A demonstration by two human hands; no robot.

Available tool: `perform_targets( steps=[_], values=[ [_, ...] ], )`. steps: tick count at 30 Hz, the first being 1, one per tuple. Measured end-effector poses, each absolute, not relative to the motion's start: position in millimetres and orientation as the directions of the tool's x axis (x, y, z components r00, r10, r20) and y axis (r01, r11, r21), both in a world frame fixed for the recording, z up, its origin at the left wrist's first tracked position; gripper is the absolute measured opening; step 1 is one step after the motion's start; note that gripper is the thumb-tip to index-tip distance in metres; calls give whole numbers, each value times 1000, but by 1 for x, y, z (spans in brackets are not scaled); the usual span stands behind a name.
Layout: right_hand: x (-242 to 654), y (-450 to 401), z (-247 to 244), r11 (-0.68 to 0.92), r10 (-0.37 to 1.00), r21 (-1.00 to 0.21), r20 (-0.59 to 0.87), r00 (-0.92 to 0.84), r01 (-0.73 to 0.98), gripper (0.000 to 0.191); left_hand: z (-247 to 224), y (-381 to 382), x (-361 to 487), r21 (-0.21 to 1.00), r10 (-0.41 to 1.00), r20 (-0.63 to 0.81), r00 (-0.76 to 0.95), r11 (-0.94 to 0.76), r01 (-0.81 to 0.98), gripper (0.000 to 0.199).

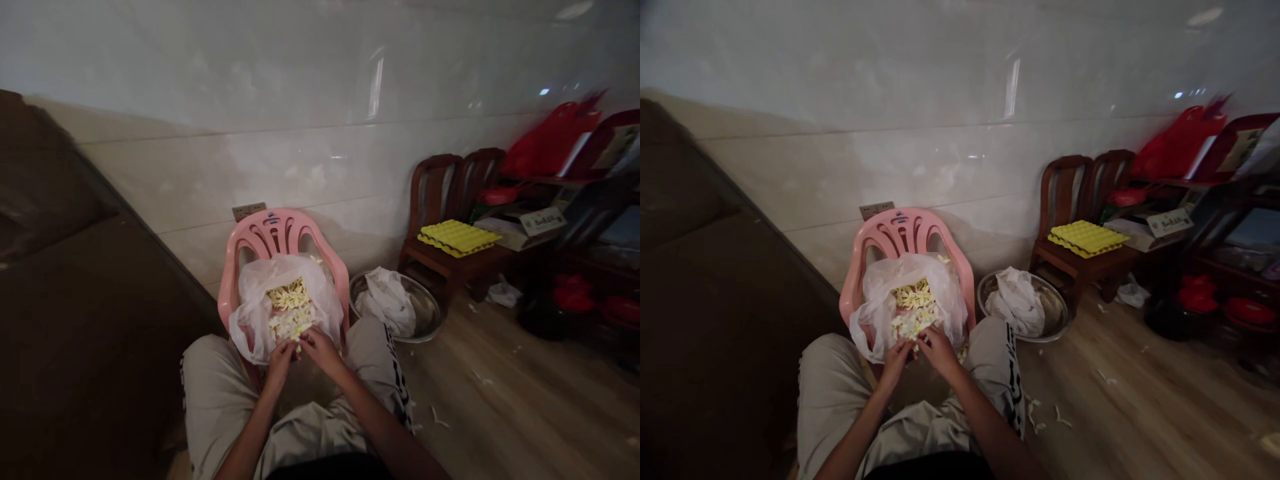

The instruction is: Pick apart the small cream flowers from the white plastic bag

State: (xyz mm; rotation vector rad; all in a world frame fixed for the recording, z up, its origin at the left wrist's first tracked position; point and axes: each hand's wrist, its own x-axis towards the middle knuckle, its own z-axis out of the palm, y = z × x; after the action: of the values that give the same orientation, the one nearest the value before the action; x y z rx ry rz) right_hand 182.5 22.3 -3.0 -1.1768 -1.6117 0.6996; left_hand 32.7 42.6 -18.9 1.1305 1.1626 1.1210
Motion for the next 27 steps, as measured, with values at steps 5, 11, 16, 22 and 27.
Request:
perform_targets(
  steps=[5,11,16,22,27],
  values=[
    [184,24,-4,333,941,-889,334,-54,314,12,-17,41,34,995,994,-77,79,82,-55,42],
    [185,25,-3,305,951,-906,308,-37,294,19,-18,41,35,994,991,-92,95,98,-56,39],
    [184,26,-5,264,965,-932,259,-52,249,17,-21,42,34,992,991,-101,93,107,-62,39],
    [183,28,-7,229,973,-949,225,-43,215,16,-22,42,35,990,990,-106,94,113,-81,41],
    [184,28,-9,224,974,-948,221,-39,227,17,-23,42,35,990,989,-99,111,110,-90,43]
  ],
)
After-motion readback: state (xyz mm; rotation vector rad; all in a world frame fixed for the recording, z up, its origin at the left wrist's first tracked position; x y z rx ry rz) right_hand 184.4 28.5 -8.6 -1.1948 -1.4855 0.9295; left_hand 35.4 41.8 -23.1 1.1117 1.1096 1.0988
